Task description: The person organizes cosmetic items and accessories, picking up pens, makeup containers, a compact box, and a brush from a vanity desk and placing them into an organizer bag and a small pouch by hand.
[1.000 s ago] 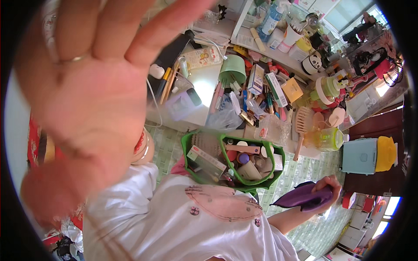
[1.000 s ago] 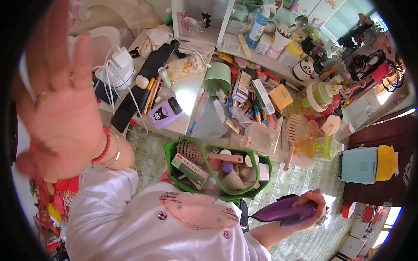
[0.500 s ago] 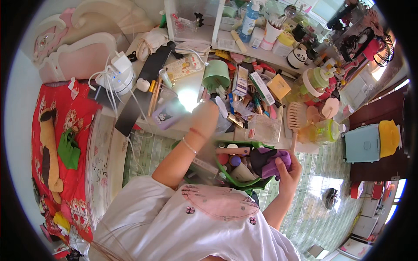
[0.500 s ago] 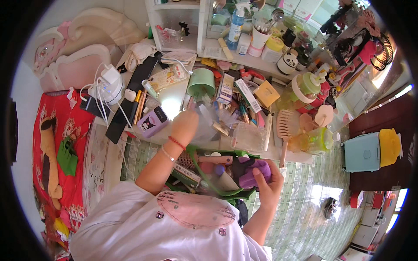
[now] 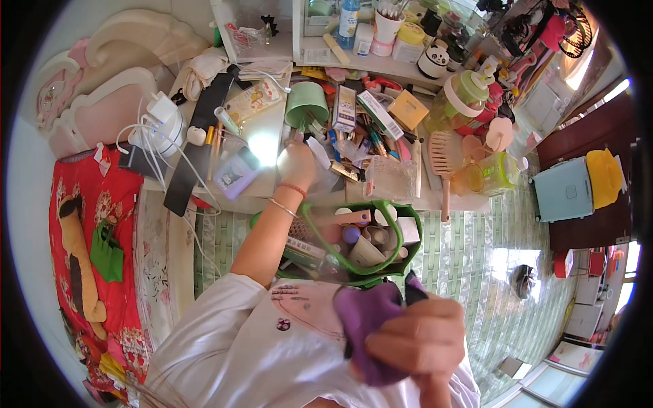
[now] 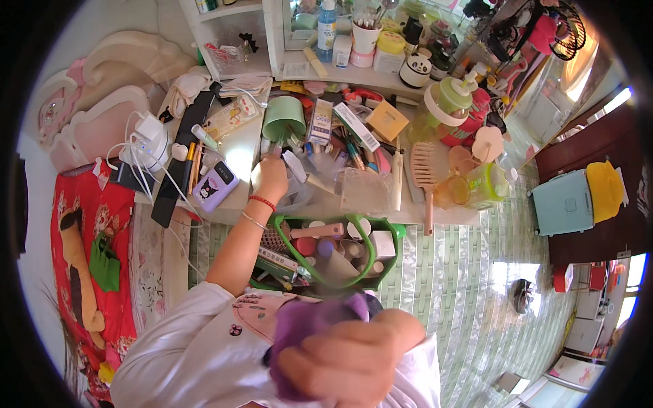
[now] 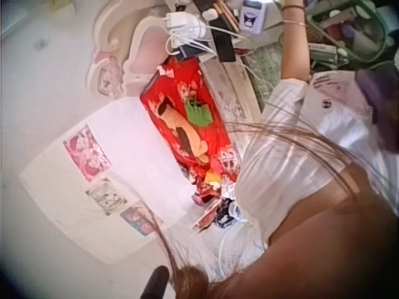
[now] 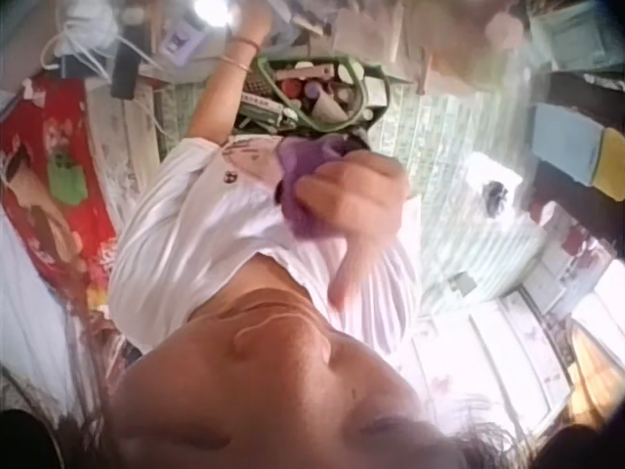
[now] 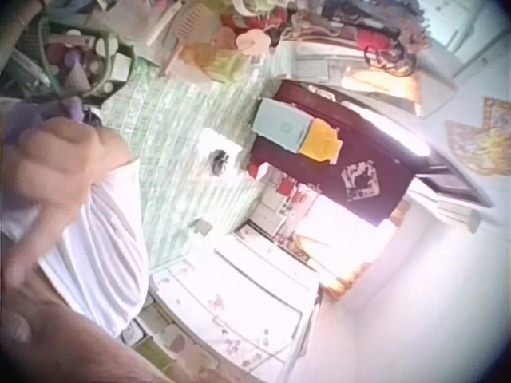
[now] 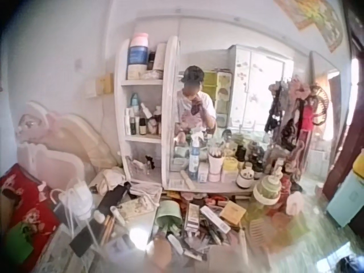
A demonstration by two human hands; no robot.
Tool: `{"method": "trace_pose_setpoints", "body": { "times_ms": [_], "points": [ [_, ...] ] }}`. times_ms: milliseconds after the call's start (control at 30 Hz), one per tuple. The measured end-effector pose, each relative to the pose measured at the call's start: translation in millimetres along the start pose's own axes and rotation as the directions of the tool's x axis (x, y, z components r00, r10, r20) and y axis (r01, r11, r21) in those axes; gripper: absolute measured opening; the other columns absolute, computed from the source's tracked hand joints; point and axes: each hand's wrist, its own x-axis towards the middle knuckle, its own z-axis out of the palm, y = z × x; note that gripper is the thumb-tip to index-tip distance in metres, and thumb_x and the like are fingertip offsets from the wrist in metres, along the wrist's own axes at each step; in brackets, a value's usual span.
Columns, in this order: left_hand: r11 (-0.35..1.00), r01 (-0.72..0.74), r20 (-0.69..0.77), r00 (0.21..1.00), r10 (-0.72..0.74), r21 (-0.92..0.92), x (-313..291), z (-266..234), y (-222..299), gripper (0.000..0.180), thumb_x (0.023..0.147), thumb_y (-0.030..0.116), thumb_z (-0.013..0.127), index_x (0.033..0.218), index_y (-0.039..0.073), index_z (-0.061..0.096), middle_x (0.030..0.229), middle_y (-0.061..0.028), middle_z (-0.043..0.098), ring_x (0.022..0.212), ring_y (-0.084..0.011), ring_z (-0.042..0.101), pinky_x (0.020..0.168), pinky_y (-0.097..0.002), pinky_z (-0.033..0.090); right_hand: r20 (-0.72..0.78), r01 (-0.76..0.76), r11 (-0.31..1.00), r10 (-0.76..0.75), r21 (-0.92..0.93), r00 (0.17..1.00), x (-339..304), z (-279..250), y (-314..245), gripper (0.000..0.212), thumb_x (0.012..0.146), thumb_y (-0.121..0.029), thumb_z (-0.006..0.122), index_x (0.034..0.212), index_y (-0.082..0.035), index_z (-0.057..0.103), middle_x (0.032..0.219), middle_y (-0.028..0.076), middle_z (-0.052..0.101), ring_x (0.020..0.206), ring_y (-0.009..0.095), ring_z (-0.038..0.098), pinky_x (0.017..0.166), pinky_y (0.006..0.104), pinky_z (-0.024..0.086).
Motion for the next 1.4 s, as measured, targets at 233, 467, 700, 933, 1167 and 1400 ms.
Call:
{"method": "trace_pose_setpoints", "body": {
  "times_ms": [233, 467, 700, 933, 1167, 1400],
  "points": [
    [0.995, -0.086, 0.312, 0.948, 0.070, 0.040, 8.7, -34.9, 26.1, 0.032, 0.066, -0.002, 0.051, 0.097, -0.007, 0.049, 0.089, -0.0186, 0.051, 0.087, -0.0299, 0.050, 0.072, -0.0324, 0.043, -0.063, 0.130, 0.991, -0.130, -0.001, 0.989, 30.3, 10.3, -11.3, 0.055, 0.079, -0.062, 0.012, 0.129, -0.040, 0.014, 0.067, 0.006, 0.056, 0.047, 0.016, 0.040, 0.045, 0.0291, 0.026],
    [0.943, 0.066, 0.062, 0.997, -0.048, -0.327, -23.9, -66.3, 16.1, 0.012, 0.078, 0.008, 0.043, 0.087, 0.000, 0.043, 0.070, -0.0156, 0.056, 0.065, -0.0264, 0.056, 0.059, -0.0371, 0.046, -0.264, -0.006, 0.983, -0.044, -0.186, 0.964, -9.7, 42.9, 19.9, 0.018, 0.066, -0.013, 0.062, 0.082, -0.005, 0.059, 0.055, 0.001, 0.055, 0.042, 0.010, 0.048, 0.039, 0.0232, 0.036],
    [0.315, -0.124, -0.069, 0.981, 0.181, -0.941, -92.5, -126.1, 38.3, 0.021, 0.081, 0.012, 0.041, 0.095, -0.002, 0.039, 0.072, -0.0183, 0.055, 0.067, -0.0343, 0.053, 0.060, -0.0428, 0.039, -0.251, -0.885, 0.379, 0.915, 0.271, 0.315, -91.3, 54.4, 64.4, 0.039, 0.088, -0.024, 0.034, 0.115, 0.003, 0.040, 0.102, 0.012, 0.049, 0.096, 0.017, 0.044, 0.083, 0.0244, 0.034],
    [0.293, -0.178, -0.021, 0.882, 0.471, -0.939, -127.7, -121.8, 40.9, 0.031, 0.085, 0.022, 0.041, 0.105, -0.001, 0.034, 0.072, -0.0150, 0.050, 0.063, -0.0234, 0.050, 0.056, -0.0311, 0.038, -0.104, -0.873, 0.219, 0.976, 0.436, 0.193, -91.6, 57.4, 86.2, 0.025, 0.086, -0.015, 0.043, 0.107, -0.001, 0.044, 0.091, 0.006, 0.053, 0.082, 0.011, 0.050, 0.072, 0.0225, 0.041],
    [-0.412, 0.602, 0.039, 0.595, 0.803, -0.684, -132.7, -137.7, 24.5, 0.030, 0.089, 0.023, 0.037, 0.114, 0.008, 0.033, 0.068, -0.0015, 0.039, 0.051, -0.0052, 0.030, 0.045, -0.0167, 0.025, -0.011, -0.440, 0.073, 0.990, 0.895, 0.142, -58.6, 42.0, 85.5, 0.024, 0.084, -0.021, 0.046, 0.102, -0.005, 0.047, 0.087, 0.005, 0.053, 0.072, 0.012, 0.052, 0.063, 0.0249, 0.043],
    [-0.068, 0.396, 0.326, 0.831, 0.451, -0.916, -134.8, -131.0, 15.0, 0.024, 0.083, 0.024, 0.051, 0.074, 0.002, 0.053, 0.055, 0.0012, 0.047, 0.049, -0.0063, 0.044, 0.044, -0.0216, 0.035, 0.127, -0.918, 0.362, 0.915, 0.163, 0.383, -81.2, 47.0, 36.7, 0.036, 0.075, -0.001, 0.050, 0.110, 0.003, 0.044, 0.096, 0.011, 0.054, 0.085, 0.017, 0.051, 0.076, 0.0274, 0.040]
  ]
}}
